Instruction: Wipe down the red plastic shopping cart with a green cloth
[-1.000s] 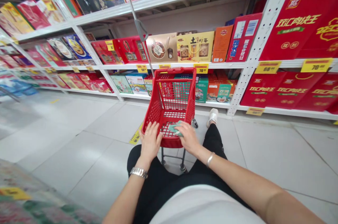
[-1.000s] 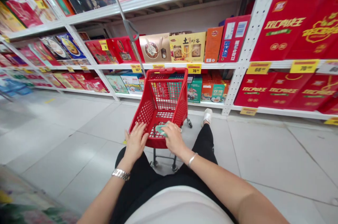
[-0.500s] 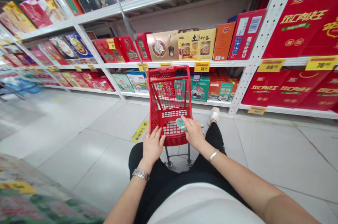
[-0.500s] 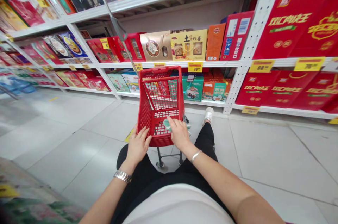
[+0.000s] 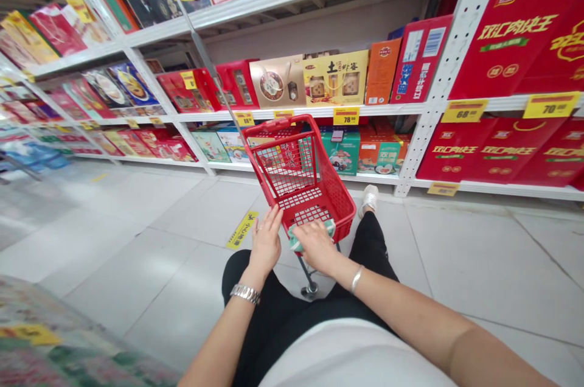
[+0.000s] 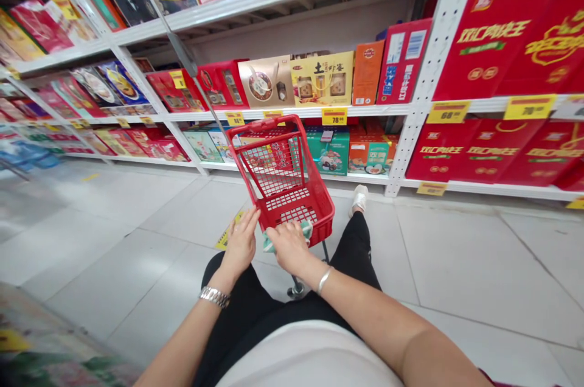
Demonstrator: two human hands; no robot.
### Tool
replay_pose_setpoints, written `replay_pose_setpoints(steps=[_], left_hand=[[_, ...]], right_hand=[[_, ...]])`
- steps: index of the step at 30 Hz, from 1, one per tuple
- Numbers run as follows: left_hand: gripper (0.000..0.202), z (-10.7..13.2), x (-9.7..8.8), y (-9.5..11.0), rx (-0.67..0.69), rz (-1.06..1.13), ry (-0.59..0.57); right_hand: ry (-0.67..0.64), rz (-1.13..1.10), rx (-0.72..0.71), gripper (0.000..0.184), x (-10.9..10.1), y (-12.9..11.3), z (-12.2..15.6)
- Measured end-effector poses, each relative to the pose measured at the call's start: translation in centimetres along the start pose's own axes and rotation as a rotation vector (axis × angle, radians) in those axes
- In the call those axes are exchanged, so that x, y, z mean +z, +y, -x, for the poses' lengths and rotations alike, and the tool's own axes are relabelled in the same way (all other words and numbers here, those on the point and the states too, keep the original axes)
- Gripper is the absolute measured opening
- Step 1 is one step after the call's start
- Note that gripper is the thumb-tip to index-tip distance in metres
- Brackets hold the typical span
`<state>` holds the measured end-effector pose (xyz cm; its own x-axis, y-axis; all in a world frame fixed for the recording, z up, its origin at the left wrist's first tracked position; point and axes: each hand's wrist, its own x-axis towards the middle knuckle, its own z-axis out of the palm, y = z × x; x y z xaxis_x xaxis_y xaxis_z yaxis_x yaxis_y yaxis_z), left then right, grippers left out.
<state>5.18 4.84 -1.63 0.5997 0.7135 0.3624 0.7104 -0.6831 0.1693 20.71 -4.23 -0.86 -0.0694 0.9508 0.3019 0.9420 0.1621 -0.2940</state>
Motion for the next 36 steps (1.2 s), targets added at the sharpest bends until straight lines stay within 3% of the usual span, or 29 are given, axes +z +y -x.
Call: replay_pose_setpoints(steps=[2, 6, 13, 17, 20, 22, 24, 28, 31, 34, 36], left_hand=[[0.073, -1.2, -0.2, 0.0, 0.005, -0.033, -0.040], [0.066, -3.3, -0.2, 0.9, 0.063, -0.052, -0.121], [0.046, -5.1, 0.4, 4.8, 0.124, -0.060, -0.067], [0.046, -5.0, 1.1, 7.0, 0.170, -0.048, -0.038], [0.051, -4.3, 1.2, 7.2, 0.227, 0.032, -0.010], [0.052, -3.9, 0.6, 6.0, 0.229, 0.084, 0.044], [0.049, -3.8, -0.6, 3.5, 0.140, 0.100, 0.138], [0.052, -4.7, -4.6, -3.5, -0.233, 0.054, 0.367], [0.065, -6.0, -7.8, -8.0, -0.406, 0.014, 0.483], [0.083, -7.4, -10.2, -10.5, -0.566, 0.040, 0.477], [0.084, -8.1, -11.1, -11.3, -0.606, 0.057, 0.377]], right_hand=[[-0.031, 0.034, 0.001, 0.038, -0.3, 0.9, 0.6], [0.033, 0.001, 0.008, 0.053, -0.2, 3.6, 1.8], [0.025, -0.165, -0.052, 0.061, -1.6, 10.4, 2.6], [0.010, -0.254, -0.061, 0.055, -2.9, 14.4, 3.8], [0.051, -0.330, -0.023, 0.040, -3.9, 16.5, 5.3], [0.100, -0.411, 0.023, 0.031, -4.5, 17.5, 6.2], [0.158, -0.508, 0.104, 0.029, -5.2, 18.1, 7.0], [0.323, -0.598, 0.353, 0.037, -6.7, 18.4, 7.4], [0.442, -0.485, 0.510, 0.040, -7.2, 17.6, 6.6], [0.445, -0.247, 0.574, 0.048, -6.4, 15.5, 5.2], [0.401, -0.039, 0.559, 0.059, -5.5, 13.7, 4.1]])
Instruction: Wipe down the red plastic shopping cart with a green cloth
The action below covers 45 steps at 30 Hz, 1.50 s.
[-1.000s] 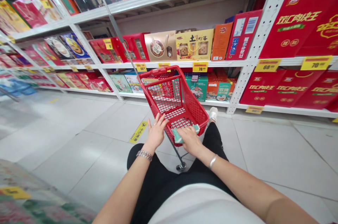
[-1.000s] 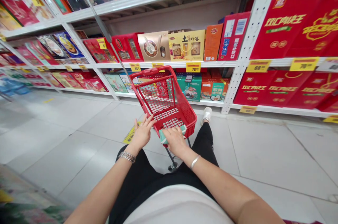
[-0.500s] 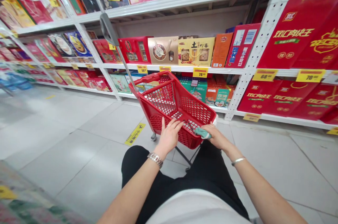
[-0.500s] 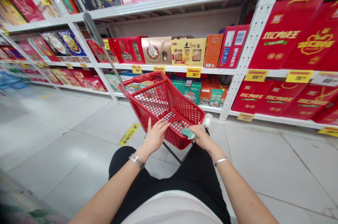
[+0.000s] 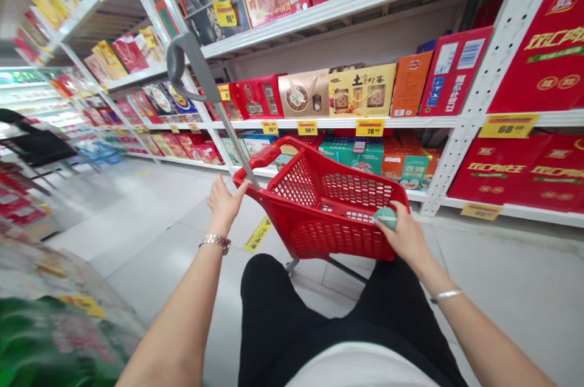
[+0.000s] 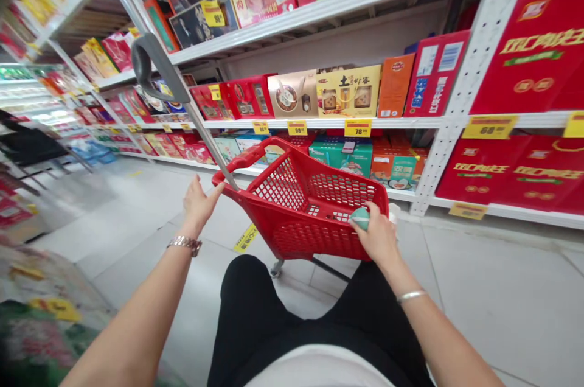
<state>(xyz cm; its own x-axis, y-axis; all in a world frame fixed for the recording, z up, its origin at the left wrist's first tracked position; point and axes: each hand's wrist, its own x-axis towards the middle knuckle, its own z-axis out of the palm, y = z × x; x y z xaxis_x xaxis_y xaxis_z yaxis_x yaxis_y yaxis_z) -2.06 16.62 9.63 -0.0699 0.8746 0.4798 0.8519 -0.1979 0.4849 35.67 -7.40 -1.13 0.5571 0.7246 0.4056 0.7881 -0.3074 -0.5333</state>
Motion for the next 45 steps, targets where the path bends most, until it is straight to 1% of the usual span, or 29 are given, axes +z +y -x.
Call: replay_pose_setpoints(steps=[1, 3, 4, 6, 8, 11, 13, 16, 18, 21, 23, 25, 27, 29, 33, 36, 39, 40, 42, 45], left_hand=[[0.080, -0.4, -0.2, -0.1, 0.022, -0.016, -0.065], [0.064, -0.9, -0.3, -0.3, 0.124, -0.042, -0.185], [0.055, -0.9, -0.3, -0.4, 0.173, -0.050, -0.222], [0.041, -0.9, -0.4, -0.7, 0.249, -0.067, -0.235], [0.036, -0.7, -0.4, -0.7, 0.305, -0.102, -0.205], [0.045, -0.2, -0.2, -0.1, 0.379, -0.156, -0.167], [0.050, 0.4, 0.0, 0.4, 0.414, -0.157, -0.131], [0.051, 1.6, 0.4, 0.8, 0.441, -0.125, -0.024], [0.046, 2.7, 0.6, 0.9, 0.440, -0.104, 0.050], [0.038, 4.6, 0.6, 0.9, 0.432, -0.076, 0.135], [0.036, 5.8, 0.5, 1.0, 0.407, -0.044, 0.192], [0.035, 6.7, 0.3, 1.0, 0.378, -0.007, 0.248], [0.035, 7.4, 0.1, 1.0, 0.352, 0.014, 0.285], [0.034, 7.8, -0.2, 0.8, 0.332, 0.017, 0.294], [0.037, 8.0, -0.8, 0.3, 0.342, 0.024, 0.304], [0.037, 7.9, -1.2, -0.1, 0.361, 0.030, 0.319], [0.036, 7.9, -1.5, -0.1, 0.357, 0.022, 0.313], [0.037, 8.0, -1.5, -0.1, 0.350, 0.018, 0.310], [0.038, 8.1, -1.6, 0.0, 0.336, 0.012, 0.306], [0.036, 8.2, -1.6, 0.2, 0.318, 0.003, 0.304]], right_hand=[[-0.001, 0.096, -0.034, 0.064, 0.5, -1.0, 0.3], [-0.016, 0.253, -0.069, 0.072, 1.2, -2.7, 0.6], [-0.027, 0.302, -0.069, 0.073, 1.3, -3.4, 0.7], [-0.063, 0.340, -0.054, 0.073, 1.4, -4.7, 0.4], [-0.118, 0.327, -0.053, 0.069, 1.4, -6.0, 0.0], [-0.230, 0.260, -0.094, 0.062, 2.0, -8.5, -0.7], [-0.308, 0.199, -0.139, 0.063, 2.9, -10.7, -1.0], [-0.383, 0.093, -0.222, 0.067, 4.7, -14.6, -1.0], [-0.395, 0.007, -0.317, 0.072, 5.9, -17.5, -1.0], [-0.372, -0.172, -0.551, 0.074, 7.4, -21.5, -0.8], [-0.335, -0.277, -0.699, 0.070, 8.0, -23.2, -0.6], [-0.303, -0.305, -0.790, 0.065, 8.1, -23.7, -0.5], [-0.292, -0.259, -0.816, 0.060, 7.9, -22.7, -0.4], [-0.296, -0.191, -0.783, 0.053, 7.5, -20.3, -0.5], [-0.324, -0.106, -0.654, 0.040, 6.2, -13.3, -1.6], [-0.321, -0.050, -0.548, 0.036, 4.6, -7.8, -3.1], [-0.275, -0.010, -0.387, 0.023, 2.8, -3.8, -4.4], [-0.250, -0.007, -0.341, 0.022, 2.2, -2.9, -4.7], [-0.196, -0.009, -0.281, 0.029, 1.3, -1.9, -5.0], [-0.124, -0.018, -0.233, 0.036, 0.6, -1.7, -5.1]])
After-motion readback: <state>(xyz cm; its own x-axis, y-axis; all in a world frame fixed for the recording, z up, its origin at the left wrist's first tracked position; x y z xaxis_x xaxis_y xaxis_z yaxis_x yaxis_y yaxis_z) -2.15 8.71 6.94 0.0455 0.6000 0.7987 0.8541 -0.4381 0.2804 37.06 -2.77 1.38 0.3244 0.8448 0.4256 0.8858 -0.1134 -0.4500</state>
